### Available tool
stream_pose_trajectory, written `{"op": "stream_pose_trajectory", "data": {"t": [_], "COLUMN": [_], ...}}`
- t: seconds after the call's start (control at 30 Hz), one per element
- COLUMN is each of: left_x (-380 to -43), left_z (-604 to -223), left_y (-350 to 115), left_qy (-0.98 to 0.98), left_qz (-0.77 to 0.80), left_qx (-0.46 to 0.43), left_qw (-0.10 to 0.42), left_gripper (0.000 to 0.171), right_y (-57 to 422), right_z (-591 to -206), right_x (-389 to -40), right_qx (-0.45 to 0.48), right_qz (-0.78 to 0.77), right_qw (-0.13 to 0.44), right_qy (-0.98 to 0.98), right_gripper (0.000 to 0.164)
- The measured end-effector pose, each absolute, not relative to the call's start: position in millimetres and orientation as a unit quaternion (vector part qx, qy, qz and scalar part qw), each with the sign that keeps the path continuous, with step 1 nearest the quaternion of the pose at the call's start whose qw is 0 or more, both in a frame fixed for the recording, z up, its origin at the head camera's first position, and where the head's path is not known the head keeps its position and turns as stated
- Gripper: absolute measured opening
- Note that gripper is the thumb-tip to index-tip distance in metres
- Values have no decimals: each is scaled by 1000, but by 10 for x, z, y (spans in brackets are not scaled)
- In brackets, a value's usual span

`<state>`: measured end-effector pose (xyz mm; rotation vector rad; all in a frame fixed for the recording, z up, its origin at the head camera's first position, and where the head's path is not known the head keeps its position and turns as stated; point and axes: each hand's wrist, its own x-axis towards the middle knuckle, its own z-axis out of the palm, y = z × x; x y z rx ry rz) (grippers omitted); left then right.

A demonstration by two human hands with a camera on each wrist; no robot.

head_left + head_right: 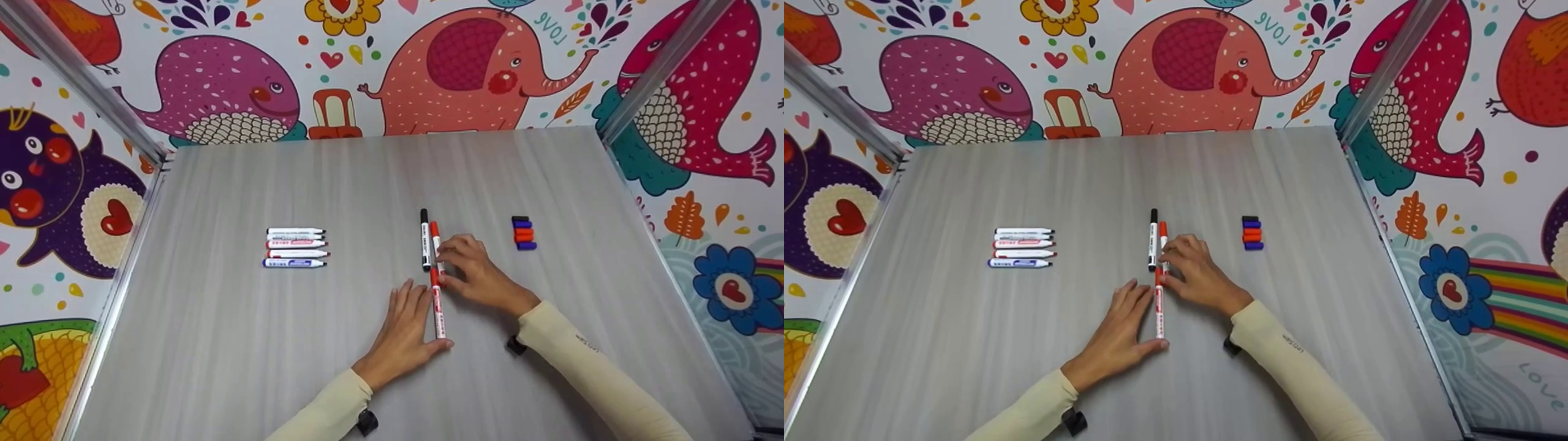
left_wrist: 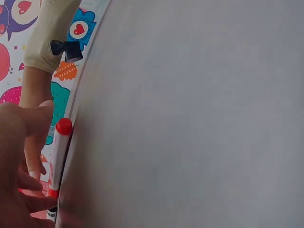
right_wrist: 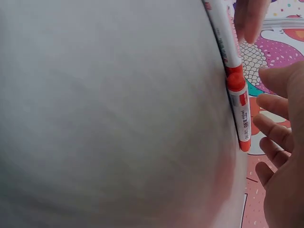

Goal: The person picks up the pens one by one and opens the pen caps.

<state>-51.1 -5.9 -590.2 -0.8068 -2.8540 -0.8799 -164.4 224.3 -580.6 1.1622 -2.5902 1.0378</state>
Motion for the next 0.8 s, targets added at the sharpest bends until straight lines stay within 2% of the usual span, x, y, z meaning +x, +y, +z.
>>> {"op": "stream_pose_trajectory", "data": {"t": [0.27, 0.63, 0.8], "left_x": [-482, -475, -478], "left_z": [-5915, -5944, -5952], "left_y": [1, 5, 3], "left_qy": [-926, -926, -925], "left_qz": [-281, -272, -271], "left_qx": [-252, -262, -264], "left_qw": [27, 24, 22], "left_gripper": [103, 111, 107], "right_y": [2239, 2215, 2198], "right_z": [-5898, -5890, -5895], "right_x": [-1637, -1629, -1630], "right_qx": [393, 387, 390], "right_qz": [309, 292, 289], "right_qw": [74, 64, 61], "right_qy": [-863, -873, -872], "right_gripper": [34, 29, 30]}}
